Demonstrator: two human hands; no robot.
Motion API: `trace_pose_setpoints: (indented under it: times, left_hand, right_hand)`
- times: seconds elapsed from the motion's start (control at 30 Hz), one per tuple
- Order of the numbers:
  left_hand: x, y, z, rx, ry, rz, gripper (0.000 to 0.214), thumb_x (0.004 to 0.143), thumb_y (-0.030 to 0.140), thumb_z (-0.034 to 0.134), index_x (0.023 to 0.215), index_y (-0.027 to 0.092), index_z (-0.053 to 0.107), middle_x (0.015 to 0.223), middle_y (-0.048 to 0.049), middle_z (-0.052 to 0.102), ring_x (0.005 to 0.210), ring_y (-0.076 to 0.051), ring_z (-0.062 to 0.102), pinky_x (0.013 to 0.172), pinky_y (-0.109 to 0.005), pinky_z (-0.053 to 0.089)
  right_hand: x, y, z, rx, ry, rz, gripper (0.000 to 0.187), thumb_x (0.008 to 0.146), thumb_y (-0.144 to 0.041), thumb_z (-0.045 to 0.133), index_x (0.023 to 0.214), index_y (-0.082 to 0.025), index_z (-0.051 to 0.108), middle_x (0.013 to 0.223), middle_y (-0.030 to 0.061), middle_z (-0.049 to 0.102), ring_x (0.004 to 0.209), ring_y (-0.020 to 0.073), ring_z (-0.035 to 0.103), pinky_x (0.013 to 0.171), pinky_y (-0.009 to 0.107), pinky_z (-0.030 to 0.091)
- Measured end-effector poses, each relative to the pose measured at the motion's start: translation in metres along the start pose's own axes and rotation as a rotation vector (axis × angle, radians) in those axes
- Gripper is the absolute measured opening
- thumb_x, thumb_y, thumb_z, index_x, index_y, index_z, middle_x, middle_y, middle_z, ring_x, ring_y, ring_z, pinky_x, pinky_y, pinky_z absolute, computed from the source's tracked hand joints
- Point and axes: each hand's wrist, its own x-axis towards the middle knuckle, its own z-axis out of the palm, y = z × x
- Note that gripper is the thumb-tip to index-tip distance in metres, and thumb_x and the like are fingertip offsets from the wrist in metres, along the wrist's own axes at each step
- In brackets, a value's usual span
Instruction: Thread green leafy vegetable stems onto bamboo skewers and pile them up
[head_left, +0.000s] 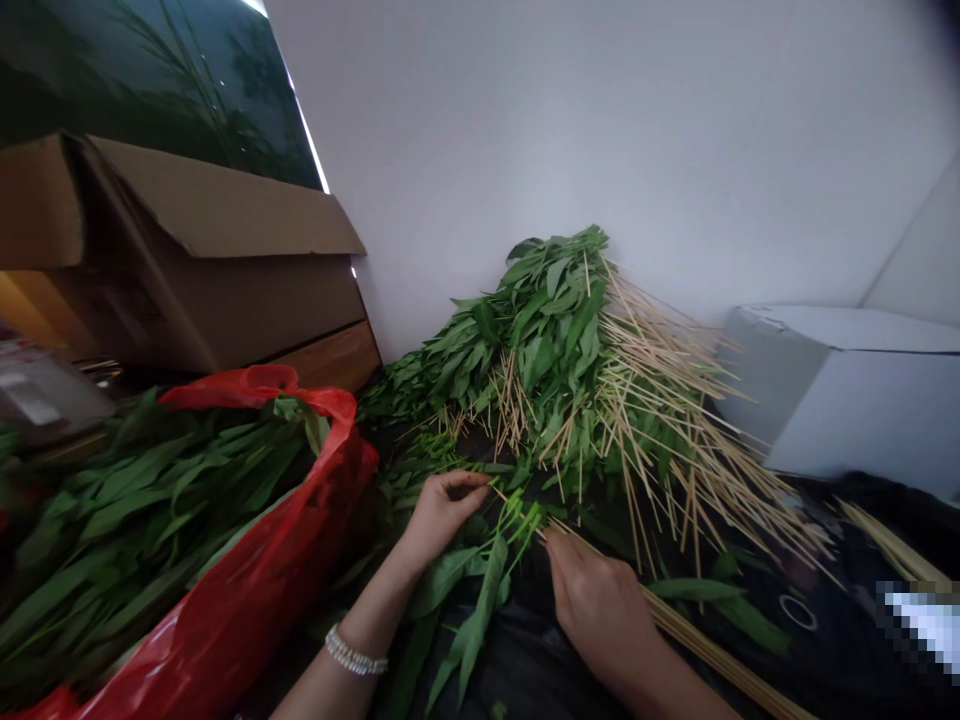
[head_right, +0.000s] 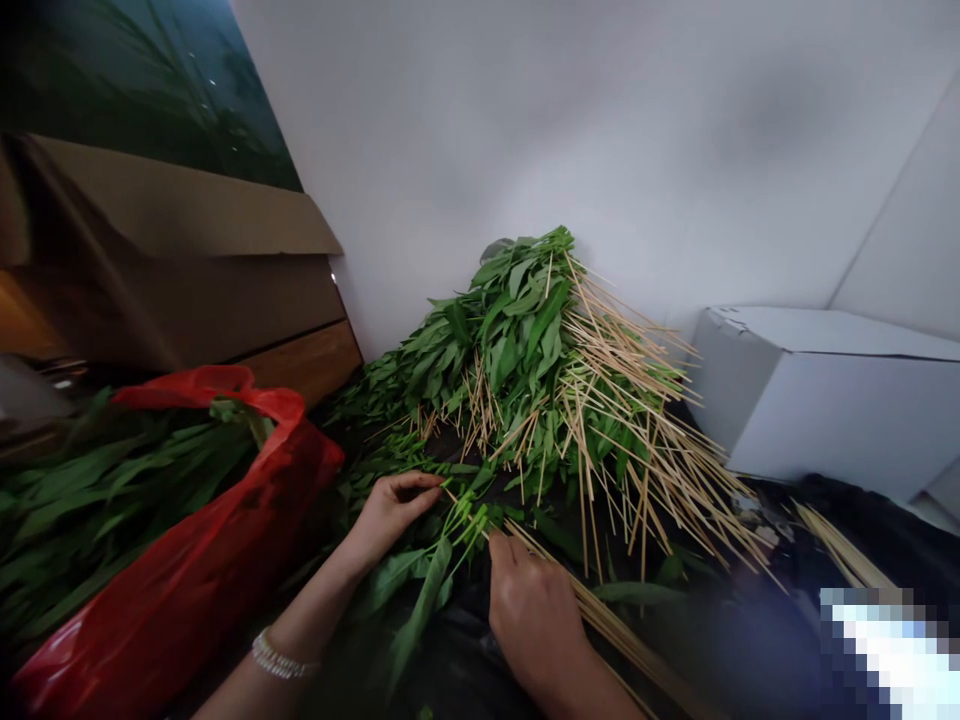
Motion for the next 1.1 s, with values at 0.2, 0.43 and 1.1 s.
trace_pose_setpoints:
  times: [0.2, 0.43, 1.1]
  left_hand:
    - [-0.0012, 0.0027, 0.0012, 0.018, 0.005, 0.023, 0.020, 0.071, 0.031, 0.068, 0.082, 0.015, 0.075, 0.082, -0.0077, 0.073, 0.076, -0.020, 0.065, 0.071, -0.028, 0.050]
    - [-0.0023, 0.0022, 0.0029, 0.045, 0.017, 0.044, 0.019, 0.071, 0.030, 0.067, 0.081, 0.016, 0.075, 0.079, -0.0070, 0.072, 0.074, -0.019, 0.064, 0.068, -0.027, 0.049]
    - [-0.0051, 0.0084, 0.0058, 0.110, 0.031, 0.077, 0.015, 0.071, 0.026, 0.066, 0.077, 0.017, 0.075, 0.075, -0.0058, 0.071, 0.071, -0.019, 0.063, 0.066, -0.027, 0.047]
  right_hand:
    - [0.0012, -0.0004, -0.0020, -0.002, -0.011, 0.014, 0.033, 0.087, -0.006, 0.036, 0.106, -0.019, 0.059, 0.085, 0.0052, 0.068, 0.079, 0.0166, 0.066, 0.065, 0.023, 0.046]
    - [0.0027, -0.0010, -0.0041, -0.005, -0.058, 0.040, 0.033, 0.087, -0.007, 0.037, 0.108, -0.020, 0.059, 0.090, 0.0057, 0.069, 0.082, 0.0182, 0.066, 0.067, 0.024, 0.048]
    - [0.0014, -0.0013, -0.0012, 0.010, -0.066, 0.050, 0.031, 0.086, -0.006, 0.038, 0.103, -0.020, 0.059, 0.086, 0.0038, 0.068, 0.081, 0.0174, 0.066, 0.067, 0.024, 0.044]
